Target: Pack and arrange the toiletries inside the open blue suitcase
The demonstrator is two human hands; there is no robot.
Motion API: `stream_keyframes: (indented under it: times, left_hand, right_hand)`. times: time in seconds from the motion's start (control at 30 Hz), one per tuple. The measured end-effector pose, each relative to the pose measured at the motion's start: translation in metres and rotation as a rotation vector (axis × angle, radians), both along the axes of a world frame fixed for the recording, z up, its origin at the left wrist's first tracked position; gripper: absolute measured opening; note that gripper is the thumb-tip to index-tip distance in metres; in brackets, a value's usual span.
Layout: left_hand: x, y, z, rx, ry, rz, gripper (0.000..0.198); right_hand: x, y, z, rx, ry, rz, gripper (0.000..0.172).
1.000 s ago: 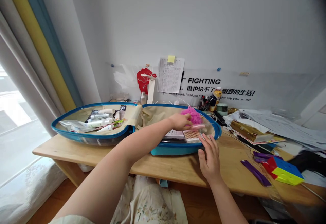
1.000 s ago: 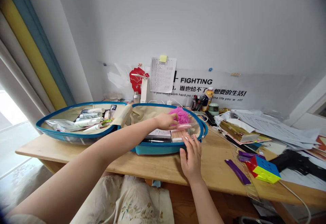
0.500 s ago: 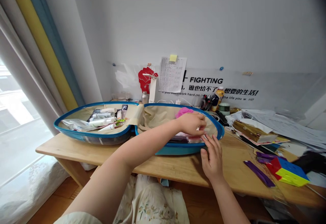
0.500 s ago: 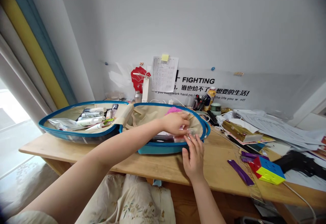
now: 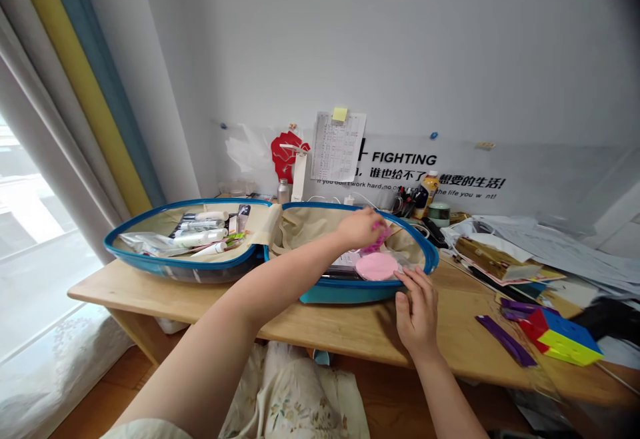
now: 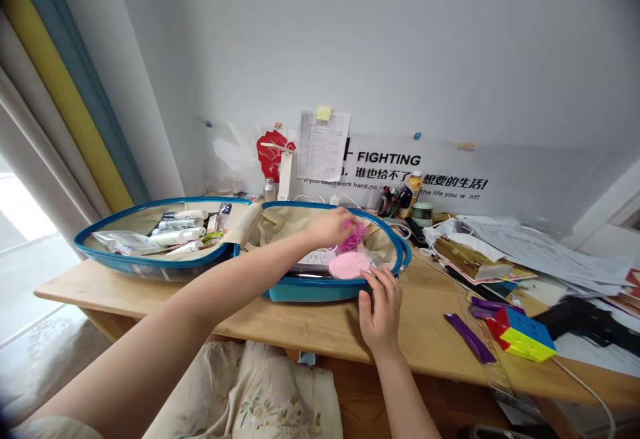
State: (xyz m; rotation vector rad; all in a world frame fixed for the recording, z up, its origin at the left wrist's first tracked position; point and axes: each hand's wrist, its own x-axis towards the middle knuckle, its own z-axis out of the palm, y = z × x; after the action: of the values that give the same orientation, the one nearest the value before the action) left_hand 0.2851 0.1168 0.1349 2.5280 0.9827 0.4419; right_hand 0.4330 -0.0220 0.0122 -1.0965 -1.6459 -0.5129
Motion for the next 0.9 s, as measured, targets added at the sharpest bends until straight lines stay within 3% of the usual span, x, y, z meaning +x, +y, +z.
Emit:
stream_keyframes:
  times: [0.1, 0.17, 0.33, 0.43, 0.73, 0.9]
  left_hand:
    - [-0.007, 0.013, -0.005, -0.032, -0.041, 0.213, 0.047]
    - [-0.010, 0.018, -0.011, -0.086, -0.026, 0.256, 0.052]
    - [0.001, 0.014, -0.023, -0.194, 0.016, 0.098, 0.047]
    - [0.007, 0.010, -0.024, -0.217, 0.019, 0.070, 0.047]
    - [-0.006, 0.012, -0.013, -0.220, 0.020, 0.259, 0.046]
    - [-0.019, 0.006, 0.009, -0.158, 0.066, 0.292, 0.050]
  right_hand:
    - [0.000, 0.000, 0.000, -0.001, 0.003, -0.001, 0.035]
    - [-0.001, 0.000, 0.001, 0.007, 0.005, 0.003, 0.035]
    - [-0.001, 0.001, 0.001, 0.009, -0.001, -0.005, 0.035]
    - [0.000, 0.002, 0.000, 0.019, -0.007, -0.003, 0.035]
    - [0.001, 0.005, 0.001, 0.045, 0.005, 0.028, 0.034]
    - [0.003, 0.006, 0.000, 0.040, -0.028, 0.013, 0.034]
